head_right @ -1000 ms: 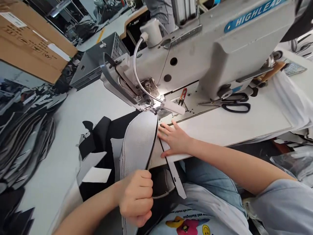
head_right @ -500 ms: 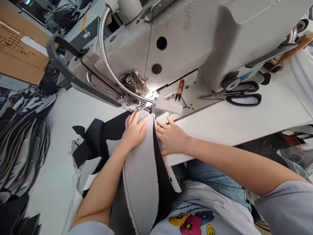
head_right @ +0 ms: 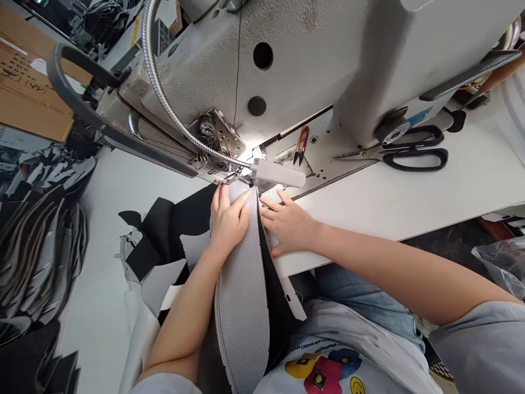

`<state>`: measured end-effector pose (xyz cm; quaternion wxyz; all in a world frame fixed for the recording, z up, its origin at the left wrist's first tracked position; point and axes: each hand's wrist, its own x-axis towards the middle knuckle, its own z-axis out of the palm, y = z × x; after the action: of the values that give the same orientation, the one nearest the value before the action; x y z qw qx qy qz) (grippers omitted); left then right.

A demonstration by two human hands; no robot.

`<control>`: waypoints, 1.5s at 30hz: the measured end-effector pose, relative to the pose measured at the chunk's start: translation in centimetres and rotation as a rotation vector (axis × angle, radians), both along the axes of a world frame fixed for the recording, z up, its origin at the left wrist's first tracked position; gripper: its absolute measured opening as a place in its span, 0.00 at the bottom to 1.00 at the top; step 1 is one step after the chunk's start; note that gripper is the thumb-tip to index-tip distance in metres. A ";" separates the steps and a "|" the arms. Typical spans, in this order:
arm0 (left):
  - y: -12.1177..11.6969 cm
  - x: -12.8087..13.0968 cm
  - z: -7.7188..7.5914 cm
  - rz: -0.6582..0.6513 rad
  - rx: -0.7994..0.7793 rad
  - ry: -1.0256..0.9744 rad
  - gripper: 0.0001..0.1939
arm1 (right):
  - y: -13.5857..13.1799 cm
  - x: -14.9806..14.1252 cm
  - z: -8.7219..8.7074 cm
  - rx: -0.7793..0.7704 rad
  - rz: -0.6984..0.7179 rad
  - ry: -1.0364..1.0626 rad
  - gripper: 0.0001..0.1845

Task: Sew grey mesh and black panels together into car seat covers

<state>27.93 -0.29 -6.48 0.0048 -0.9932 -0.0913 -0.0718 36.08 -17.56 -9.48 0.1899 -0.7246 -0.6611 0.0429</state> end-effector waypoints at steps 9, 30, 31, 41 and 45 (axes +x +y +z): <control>-1.5 0.6 -0.6 0.046 0.072 -0.035 0.20 | -0.9 -1.3 1.3 0.051 -0.081 -0.149 0.20; -1.0 -1.6 4.7 -0.020 -0.381 0.629 0.38 | -2.6 -9.8 2.0 0.067 0.161 0.011 0.24; -0.7 -1.4 4.6 -0.048 -0.449 0.589 0.37 | -3.0 -9.9 1.5 0.109 0.129 0.012 0.22; -1.8 1.8 3.9 0.123 -0.401 0.568 0.37 | -2.1 -8.3 -0.1 0.183 0.022 -0.027 0.15; -1.7 2.7 3.1 0.167 -0.415 0.470 0.36 | -0.9 -6.7 0.1 0.130 0.038 -0.020 0.13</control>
<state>30.66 -1.96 -3.40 -0.1711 -0.9515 -0.1813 0.1804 29.34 -18.49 -9.42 0.2292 -0.6985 -0.6780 -0.0036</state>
